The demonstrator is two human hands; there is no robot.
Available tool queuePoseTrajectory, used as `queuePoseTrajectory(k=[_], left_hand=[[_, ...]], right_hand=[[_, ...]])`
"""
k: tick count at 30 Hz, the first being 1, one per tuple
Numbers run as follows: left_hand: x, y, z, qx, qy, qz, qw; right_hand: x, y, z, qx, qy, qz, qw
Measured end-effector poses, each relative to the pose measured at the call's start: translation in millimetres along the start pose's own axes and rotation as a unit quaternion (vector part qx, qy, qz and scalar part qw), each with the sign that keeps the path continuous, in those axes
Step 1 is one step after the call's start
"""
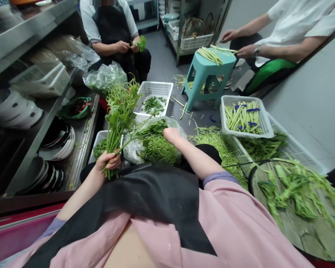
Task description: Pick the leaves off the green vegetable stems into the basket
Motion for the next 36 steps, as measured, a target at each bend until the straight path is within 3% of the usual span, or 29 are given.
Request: queuePoseTrajectory(k=[3,6,9,11,13,17,19,20,22,23,24,25,27,29,30,33,36], left_hand=[[-0.5,1.7,-2.7,-0.010,0.015,0.001,1.000],[-1.3,2.5,-5.6,-0.017,0.019,0.004,1.000],[-0.1,1.9,-7.1,-0.020,0.025,0.002,0.999],[2.2,1.5,-7.2,-0.026,0.029,0.004,0.999],[4.8,2.0,-7.1,-0.020,0.025,0.007,0.999],[5.7,2.3,-9.4,0.011,0.020,0.009,1.000],[3.3,0.8,-11.6,0.008,0.026,0.011,1.000],[2.0,-0.2,-12.6,0.003,0.029,0.012,1.000],[0.0,-2.0,-13.9,-0.010,0.034,0.013,0.999],[-0.5,-2.6,-14.2,-0.015,0.036,0.013,0.999],[-0.7,-3.0,-14.4,-0.019,0.039,0.012,0.999],[-0.6,-3.2,-14.6,-0.022,0.041,0.011,0.999],[0.1,-3.8,-15.5,-0.031,0.047,0.009,0.998],[0.8,-5.0,-17.2,-0.037,0.046,0.008,0.998],[1.1,-5.9,-18.1,-0.037,0.045,0.008,0.998],[1.0,-9.0,-19.7,-0.035,0.048,0.007,0.998],[1.2,-11.6,-19.9,-0.034,0.055,0.003,0.998]], right_hand=[[-9.1,31.3,12.7,0.165,0.098,0.083,0.978],[-17.1,62.0,15.1,0.266,0.271,0.112,0.918],[-20.4,74.2,6.5,0.253,0.396,0.124,0.874],[-19.3,72.2,0.4,0.206,0.431,0.118,0.870],[-16.9,65.0,-0.4,0.159,0.430,0.084,0.885],[-15.8,45.5,10.5,0.123,0.330,-0.135,0.926],[-15.2,37.2,12.2,0.130,0.207,-0.337,0.909],[-13.7,33.6,10.9,0.130,0.124,-0.449,0.876],[-9.0,29.8,7.2,0.126,-0.041,-0.623,0.771],[-6.3,31.2,6.5,0.137,-0.095,-0.669,0.724],[-4.0,35.5,7.0,0.160,-0.111,-0.685,0.702],[-2.7,42.5,9.2,0.188,-0.084,-0.671,0.712],[-7.1,60.0,18.2,0.225,0.069,-0.555,0.798],[-20.6,72.7,29.8,0.196,0.251,-0.345,0.883],[-28.3,75.8,34.4,0.168,0.321,-0.230,0.903],[-45.4,77.7,37.9,0.121,0.433,0.031,0.893],[-51.1,70.4,33.5,0.106,0.470,0.129,0.867]])
Point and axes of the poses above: each hand's wrist, its own z-axis away from the middle knuckle, its own y-axis out of the back of the hand, x = y × z, the point moved 2 cm from there along -z, towards the middle knuckle, and after that the axes turned 4 degrees about z, right-handed, at the moved point
